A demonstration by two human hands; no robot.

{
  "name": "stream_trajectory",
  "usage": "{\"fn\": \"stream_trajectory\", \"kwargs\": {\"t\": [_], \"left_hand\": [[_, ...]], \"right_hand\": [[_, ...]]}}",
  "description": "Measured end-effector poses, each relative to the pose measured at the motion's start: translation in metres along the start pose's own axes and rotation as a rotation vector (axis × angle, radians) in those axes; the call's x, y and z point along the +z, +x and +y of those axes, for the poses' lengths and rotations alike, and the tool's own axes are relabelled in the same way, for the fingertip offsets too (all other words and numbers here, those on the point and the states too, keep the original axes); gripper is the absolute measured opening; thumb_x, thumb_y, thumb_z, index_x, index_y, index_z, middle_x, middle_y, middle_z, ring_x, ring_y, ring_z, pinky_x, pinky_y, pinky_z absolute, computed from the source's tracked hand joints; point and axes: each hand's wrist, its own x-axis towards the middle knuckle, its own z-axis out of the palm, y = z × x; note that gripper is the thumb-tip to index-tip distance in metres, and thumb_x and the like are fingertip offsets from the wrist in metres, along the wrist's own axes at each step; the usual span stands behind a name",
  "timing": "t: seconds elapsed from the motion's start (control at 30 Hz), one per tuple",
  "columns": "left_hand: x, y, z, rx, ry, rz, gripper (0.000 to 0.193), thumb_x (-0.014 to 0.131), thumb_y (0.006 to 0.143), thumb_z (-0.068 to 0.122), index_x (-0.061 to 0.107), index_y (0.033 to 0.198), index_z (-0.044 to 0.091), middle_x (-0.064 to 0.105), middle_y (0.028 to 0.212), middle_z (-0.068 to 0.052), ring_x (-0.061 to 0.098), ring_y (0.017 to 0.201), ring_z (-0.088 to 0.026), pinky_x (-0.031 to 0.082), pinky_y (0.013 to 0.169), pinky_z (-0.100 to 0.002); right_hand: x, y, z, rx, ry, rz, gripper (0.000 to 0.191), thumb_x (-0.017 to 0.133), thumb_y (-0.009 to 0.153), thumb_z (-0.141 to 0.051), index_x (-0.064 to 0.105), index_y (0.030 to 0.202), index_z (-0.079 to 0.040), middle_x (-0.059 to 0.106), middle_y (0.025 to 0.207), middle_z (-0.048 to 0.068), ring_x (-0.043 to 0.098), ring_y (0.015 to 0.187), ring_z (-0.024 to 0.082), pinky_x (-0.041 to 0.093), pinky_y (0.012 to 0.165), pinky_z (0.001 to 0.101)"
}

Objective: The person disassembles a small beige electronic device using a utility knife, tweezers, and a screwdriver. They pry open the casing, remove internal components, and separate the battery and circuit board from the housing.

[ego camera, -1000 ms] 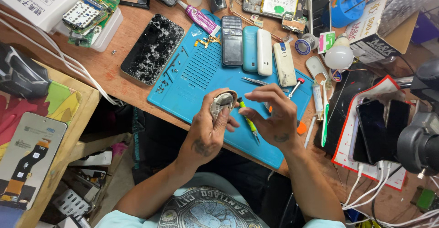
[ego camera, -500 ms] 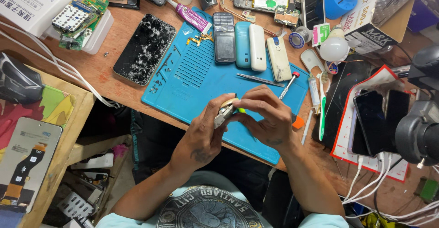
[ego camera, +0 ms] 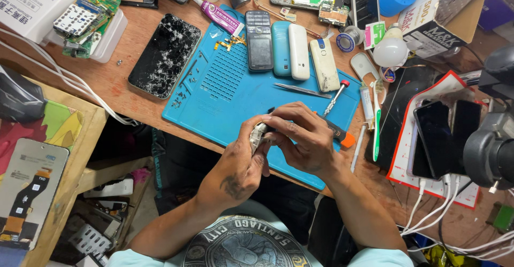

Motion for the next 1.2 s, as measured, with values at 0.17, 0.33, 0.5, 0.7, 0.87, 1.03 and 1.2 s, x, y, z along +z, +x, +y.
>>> {"fn": "stream_trajectory", "kwargs": {"t": [0.17, 0.33, 0.5, 0.7, 0.87, 1.03, 1.2], "left_hand": [[0.0, 0.003, 0.006, -0.085, 0.067, 0.039, 0.044, 0.046, 0.104, 0.007, 0.035, 0.147, 0.003, 0.066, 0.073, -0.015, 0.067, 0.06, -0.018, 0.055, 0.06, -0.032], [-0.002, 0.002, 0.014, -0.121, 0.008, 0.074, 0.048, 0.043, 0.103, 0.014, 0.034, 0.148, 0.001, 0.065, 0.079, -0.01, 0.065, 0.058, -0.016, 0.055, 0.057, -0.031], [-0.003, 0.0, 0.01, -0.131, -0.063, 0.078, 0.049, 0.042, 0.101, 0.017, 0.038, 0.147, 0.0, 0.066, 0.081, -0.009, 0.063, 0.057, -0.013, 0.054, 0.055, -0.029], [-0.009, 0.007, -0.015, -0.121, -0.312, 0.041, 0.055, 0.042, 0.102, 0.016, 0.031, 0.153, -0.001, 0.065, 0.09, -0.016, 0.062, 0.056, -0.015, 0.05, 0.048, -0.026], [-0.022, 0.017, -0.033, -0.087, -0.485, 0.045, 0.06, 0.038, 0.1, 0.012, 0.02, 0.156, 0.0, 0.069, 0.104, -0.025, 0.066, 0.058, -0.018, 0.053, 0.047, -0.025], [-0.024, 0.021, -0.039, -0.08, -0.581, 0.056, 0.055, 0.038, 0.1, 0.01, 0.025, 0.152, -0.002, 0.067, 0.108, -0.028, 0.068, 0.06, -0.02, 0.056, 0.049, -0.026], [-0.023, 0.023, -0.043, -0.065, -0.629, 0.073, 0.05, 0.039, 0.1, 0.01, 0.03, 0.148, -0.001, 0.067, 0.11, -0.029, 0.069, 0.06, -0.021, 0.057, 0.05, -0.027]], "right_hand": [[0.01, -0.003, 0.002, -0.044, -0.091, 0.021, 0.032, 0.077, 0.092, -0.002, 0.065, 0.122, -0.001, 0.067, 0.107, 0.014, 0.069, 0.095, 0.029, 0.058, 0.082, 0.0379], [0.016, -0.005, 0.004, 0.075, -0.029, -0.044, 0.025, 0.071, 0.098, -0.001, 0.064, 0.122, 0.001, 0.068, 0.108, 0.016, 0.069, 0.091, 0.027, 0.057, 0.075, 0.0346], [0.019, -0.007, 0.003, 0.139, -0.01, -0.044, 0.021, 0.071, 0.1, -0.003, 0.066, 0.12, 0.0, 0.069, 0.107, 0.015, 0.071, 0.087, 0.024, 0.058, 0.071, 0.0324], [0.016, -0.004, 0.004, 0.301, 0.064, -0.051, 0.024, 0.072, 0.098, -0.009, 0.07, 0.12, -0.002, 0.072, 0.11, 0.013, 0.073, 0.092, 0.022, 0.059, 0.077, 0.0316], [-0.027, 0.004, 0.015, 0.488, 0.045, -0.04, 0.02, 0.065, 0.105, -0.017, 0.073, 0.119, -0.005, 0.074, 0.111, 0.01, 0.072, 0.096, 0.023, 0.057, 0.083, 0.0323], [-0.062, -0.003, 0.016, 0.618, -0.485, -0.346, 0.026, 0.081, 0.082, -0.029, 0.077, 0.096, -0.007, 0.073, 0.093, 0.01, 0.068, 0.089, 0.028, 0.053, 0.077, 0.0395], [-0.057, -0.027, 0.009, 0.647, -0.616, -0.334, 0.043, 0.088, 0.071, -0.028, 0.07, 0.098, 0.0, 0.07, 0.091, 0.012, 0.064, 0.09, 0.032, 0.051, 0.08, 0.0442]]}}
